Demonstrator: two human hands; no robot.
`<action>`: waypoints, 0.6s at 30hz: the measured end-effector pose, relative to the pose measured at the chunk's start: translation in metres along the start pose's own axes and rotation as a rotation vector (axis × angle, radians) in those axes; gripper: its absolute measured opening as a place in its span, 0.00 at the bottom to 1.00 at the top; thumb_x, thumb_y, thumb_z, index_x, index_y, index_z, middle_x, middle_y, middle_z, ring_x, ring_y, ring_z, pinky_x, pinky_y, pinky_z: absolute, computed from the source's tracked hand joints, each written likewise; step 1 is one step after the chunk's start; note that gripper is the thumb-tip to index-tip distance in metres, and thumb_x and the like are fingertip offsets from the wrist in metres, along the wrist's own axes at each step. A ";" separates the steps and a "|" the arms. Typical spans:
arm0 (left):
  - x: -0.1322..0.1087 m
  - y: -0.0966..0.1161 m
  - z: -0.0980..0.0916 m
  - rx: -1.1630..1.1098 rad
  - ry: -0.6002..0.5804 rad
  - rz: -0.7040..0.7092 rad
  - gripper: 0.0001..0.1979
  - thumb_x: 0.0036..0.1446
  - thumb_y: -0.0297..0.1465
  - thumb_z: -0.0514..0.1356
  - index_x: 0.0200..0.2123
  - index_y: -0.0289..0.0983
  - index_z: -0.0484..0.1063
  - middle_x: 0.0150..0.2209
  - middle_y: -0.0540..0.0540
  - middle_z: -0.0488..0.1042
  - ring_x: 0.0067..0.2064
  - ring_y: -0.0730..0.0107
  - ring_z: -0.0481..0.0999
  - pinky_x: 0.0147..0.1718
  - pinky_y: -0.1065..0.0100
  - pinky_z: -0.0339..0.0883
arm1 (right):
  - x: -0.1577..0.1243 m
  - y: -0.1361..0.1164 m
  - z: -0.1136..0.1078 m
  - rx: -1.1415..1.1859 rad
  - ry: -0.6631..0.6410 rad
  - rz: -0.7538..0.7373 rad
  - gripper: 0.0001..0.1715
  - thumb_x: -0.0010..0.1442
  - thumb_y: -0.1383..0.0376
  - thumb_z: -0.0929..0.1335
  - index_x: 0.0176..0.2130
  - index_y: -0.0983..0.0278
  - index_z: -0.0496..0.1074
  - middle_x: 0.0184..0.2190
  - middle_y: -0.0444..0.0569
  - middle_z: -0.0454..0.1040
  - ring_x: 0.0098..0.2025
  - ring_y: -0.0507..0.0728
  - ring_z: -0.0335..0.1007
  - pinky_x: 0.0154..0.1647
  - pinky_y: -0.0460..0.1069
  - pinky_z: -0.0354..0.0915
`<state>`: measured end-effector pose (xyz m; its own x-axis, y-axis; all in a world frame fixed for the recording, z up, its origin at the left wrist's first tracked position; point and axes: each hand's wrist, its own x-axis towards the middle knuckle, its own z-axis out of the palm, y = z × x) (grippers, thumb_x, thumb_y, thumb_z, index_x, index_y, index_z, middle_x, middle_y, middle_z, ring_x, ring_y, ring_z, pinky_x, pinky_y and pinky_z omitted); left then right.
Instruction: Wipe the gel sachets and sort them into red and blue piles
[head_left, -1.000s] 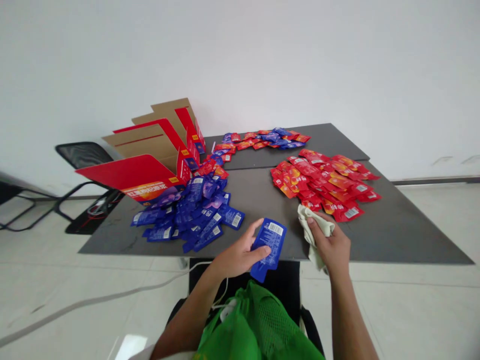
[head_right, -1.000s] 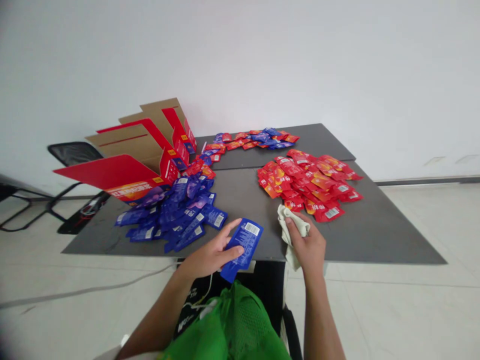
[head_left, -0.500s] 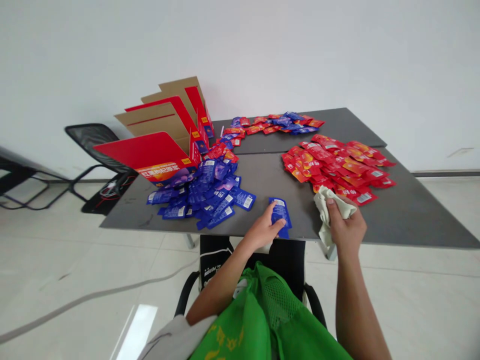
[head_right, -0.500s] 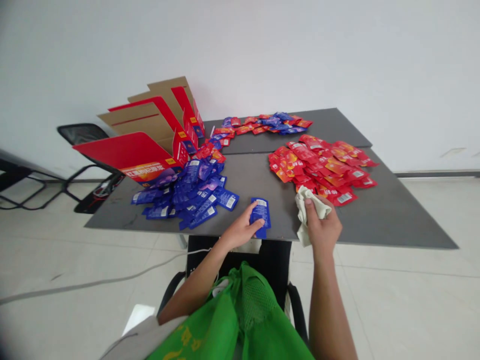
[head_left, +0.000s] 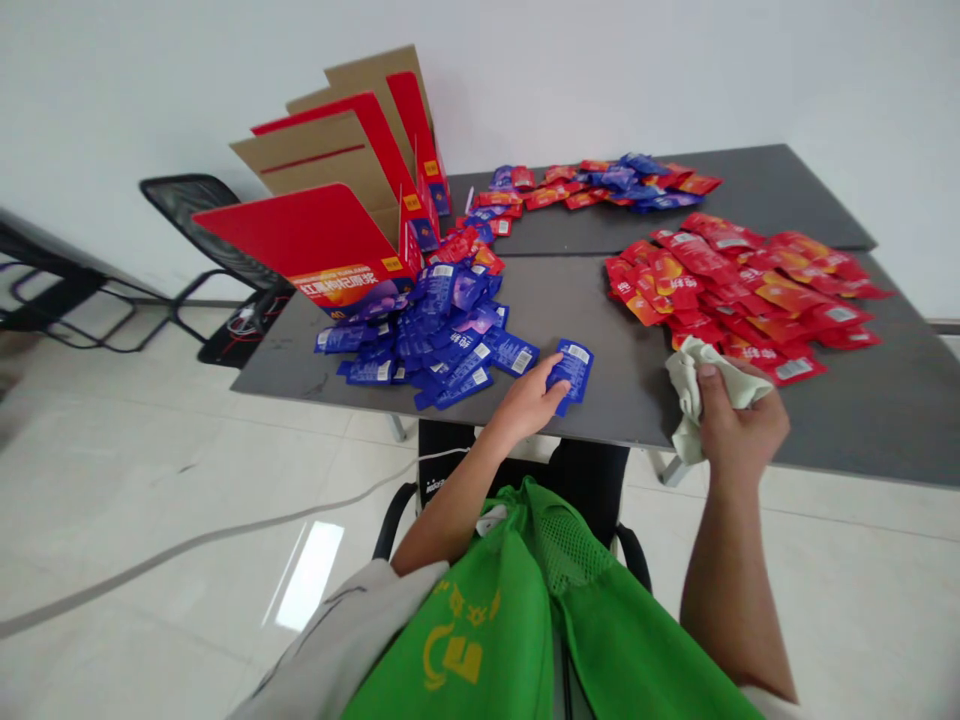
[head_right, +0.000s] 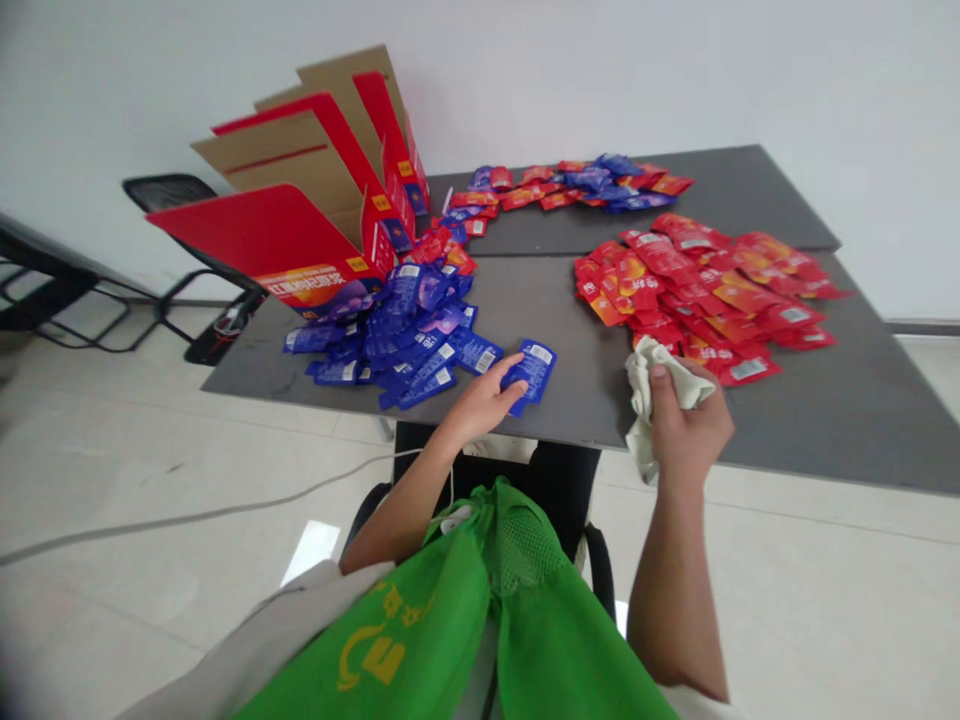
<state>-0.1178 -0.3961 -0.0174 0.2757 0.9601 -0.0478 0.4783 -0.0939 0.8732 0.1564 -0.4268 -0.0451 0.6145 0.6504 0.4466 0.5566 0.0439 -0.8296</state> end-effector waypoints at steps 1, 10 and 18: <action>0.000 -0.001 -0.003 -0.008 0.019 -0.003 0.28 0.71 0.33 0.59 0.72 0.37 0.66 0.66 0.36 0.74 0.60 0.51 0.78 0.63 0.50 0.70 | 0.000 0.001 0.000 0.000 0.005 -0.005 0.33 0.62 0.45 0.75 0.52 0.68 0.83 0.45 0.59 0.85 0.46 0.64 0.82 0.50 0.54 0.72; -0.001 -0.009 -0.018 -0.006 0.081 -0.023 0.27 0.72 0.34 0.60 0.71 0.36 0.68 0.61 0.38 0.78 0.45 0.60 0.82 0.53 0.57 0.76 | 0.002 0.006 0.003 -0.048 -0.012 -0.056 0.34 0.65 0.45 0.73 0.54 0.70 0.82 0.47 0.61 0.84 0.48 0.65 0.81 0.52 0.56 0.71; -0.014 -0.011 -0.022 0.188 -0.004 0.050 0.26 0.71 0.32 0.61 0.70 0.37 0.68 0.60 0.37 0.77 0.62 0.51 0.75 0.66 0.52 0.65 | 0.002 0.003 0.003 -0.053 -0.035 -0.063 0.36 0.65 0.44 0.72 0.55 0.72 0.80 0.49 0.64 0.83 0.48 0.65 0.80 0.52 0.56 0.70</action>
<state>-0.1454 -0.4026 -0.0155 0.3061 0.9520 -0.0085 0.6109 -0.1896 0.7686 0.1575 -0.4228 -0.0475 0.5575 0.6740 0.4847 0.6229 0.0463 -0.7809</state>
